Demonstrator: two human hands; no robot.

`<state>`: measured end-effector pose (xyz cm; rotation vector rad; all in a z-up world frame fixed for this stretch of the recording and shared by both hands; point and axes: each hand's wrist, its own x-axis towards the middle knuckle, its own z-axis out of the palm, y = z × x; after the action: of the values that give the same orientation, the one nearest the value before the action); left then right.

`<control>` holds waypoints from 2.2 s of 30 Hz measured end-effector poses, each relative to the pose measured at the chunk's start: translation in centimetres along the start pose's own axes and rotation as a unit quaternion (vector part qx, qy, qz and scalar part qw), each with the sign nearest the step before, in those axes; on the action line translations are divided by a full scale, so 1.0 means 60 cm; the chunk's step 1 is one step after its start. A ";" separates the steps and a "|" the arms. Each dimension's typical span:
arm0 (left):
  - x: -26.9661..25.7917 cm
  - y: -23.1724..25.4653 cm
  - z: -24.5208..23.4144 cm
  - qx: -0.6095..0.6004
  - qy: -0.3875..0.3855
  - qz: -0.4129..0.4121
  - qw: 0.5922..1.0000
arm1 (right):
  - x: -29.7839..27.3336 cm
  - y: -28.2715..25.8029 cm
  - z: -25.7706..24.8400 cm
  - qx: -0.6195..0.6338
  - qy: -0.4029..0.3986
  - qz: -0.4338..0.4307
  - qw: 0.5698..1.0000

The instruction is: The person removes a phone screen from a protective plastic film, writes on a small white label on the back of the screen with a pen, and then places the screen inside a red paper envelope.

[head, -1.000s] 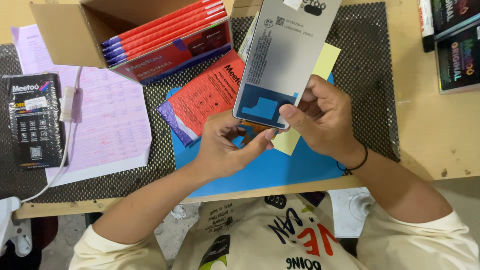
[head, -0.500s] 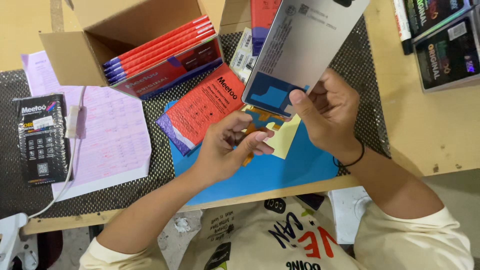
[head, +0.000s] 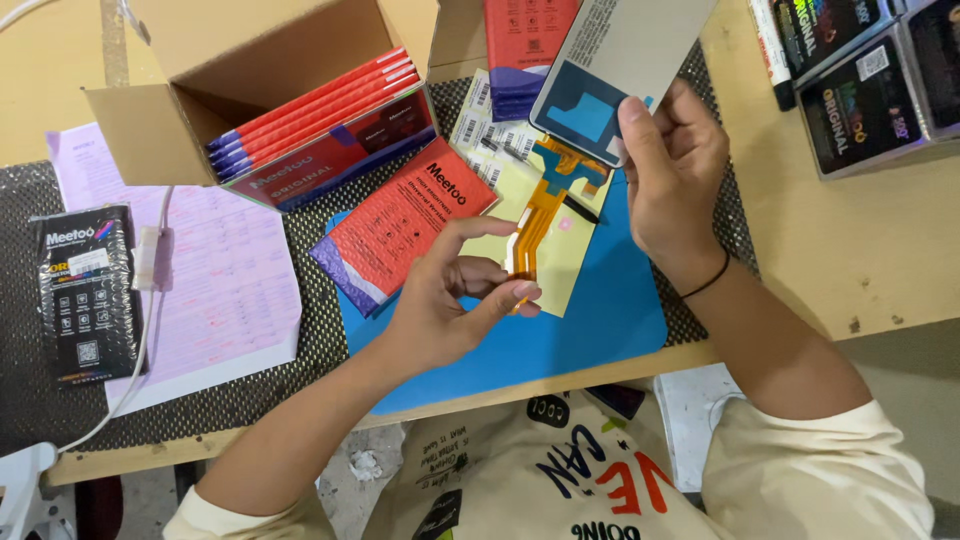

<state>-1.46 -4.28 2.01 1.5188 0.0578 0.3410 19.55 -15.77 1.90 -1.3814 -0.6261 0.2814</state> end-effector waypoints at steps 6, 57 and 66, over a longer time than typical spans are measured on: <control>0.005 0.022 -0.004 0.077 -0.039 0.145 0.986 | -0.001 0.007 0.008 -0.038 -0.032 -0.003 0.999; 0.008 -0.006 -0.046 0.590 0.052 0.475 0.651 | -0.084 0.002 0.027 0.112 -0.285 0.060 0.950; 0.017 0.009 -0.039 0.606 0.071 0.506 0.610 | -0.088 0.008 0.019 0.056 -0.273 -0.052 0.959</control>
<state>-1.15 -1.77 2.57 2.7820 -0.6105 1.5894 14.72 -17.60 0.21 -1.1548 -1.1176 0.6160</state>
